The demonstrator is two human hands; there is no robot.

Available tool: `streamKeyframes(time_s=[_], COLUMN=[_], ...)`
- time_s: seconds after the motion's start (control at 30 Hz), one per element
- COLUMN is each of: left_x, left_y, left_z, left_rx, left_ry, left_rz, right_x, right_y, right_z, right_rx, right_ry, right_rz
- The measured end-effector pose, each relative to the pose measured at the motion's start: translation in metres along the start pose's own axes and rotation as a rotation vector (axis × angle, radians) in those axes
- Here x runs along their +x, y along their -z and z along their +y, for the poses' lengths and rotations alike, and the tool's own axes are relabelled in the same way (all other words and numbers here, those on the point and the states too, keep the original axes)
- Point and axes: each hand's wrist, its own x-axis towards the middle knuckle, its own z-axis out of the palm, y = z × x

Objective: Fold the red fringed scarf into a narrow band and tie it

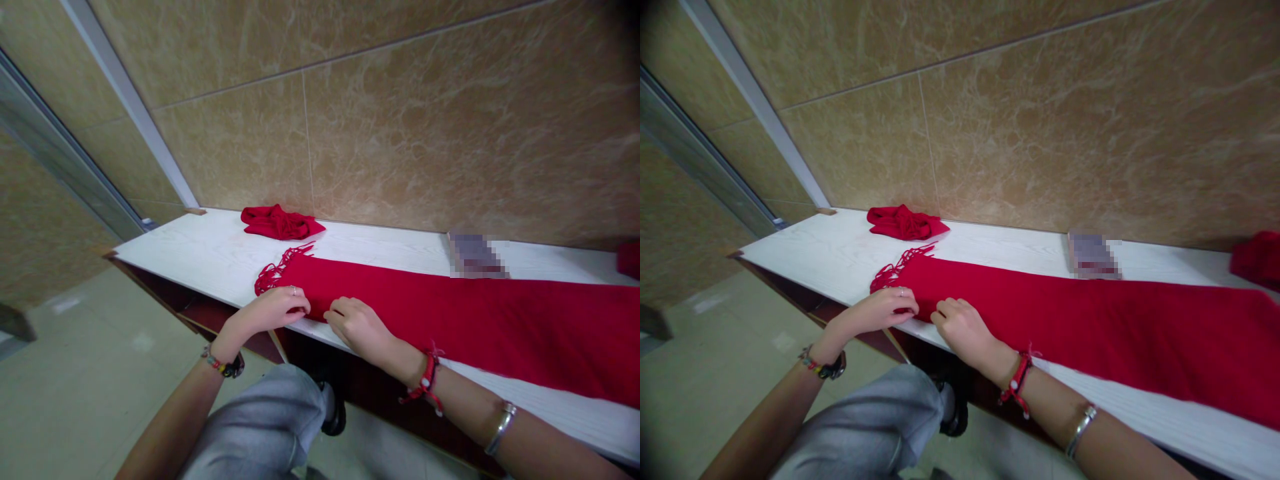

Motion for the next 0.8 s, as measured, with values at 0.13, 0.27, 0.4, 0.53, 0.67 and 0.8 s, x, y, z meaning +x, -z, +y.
streamKeyframes(time_s=[0.13,0.27,0.4,0.53,0.67,0.8], left_x=[-0.001,-0.004,0.005,0.028,0.035,0.017], left_y=[-0.003,0.001,0.007,-0.002,-0.027,-0.042], left_z=[-0.001,-0.004,-0.006,0.001,0.007,0.000], left_rx=[-0.029,-0.098,-0.137,-0.013,0.068,0.081], left_ry=[-0.013,-0.013,0.002,0.200,0.370,0.470], left_rz=[-0.045,-0.059,-0.109,0.089,0.133,0.009], right_x=[-0.001,-0.003,-0.011,-0.022,-0.029,-0.035], right_y=[-0.003,0.001,0.012,0.023,0.026,0.022], right_z=[0.001,0.003,0.008,0.016,0.024,0.029], right_rx=[0.026,0.107,0.299,0.391,0.263,0.182], right_ry=[0.039,0.062,0.077,0.090,-0.054,-0.097], right_rz=[-0.015,-0.036,-0.088,-0.192,-0.213,-0.311])
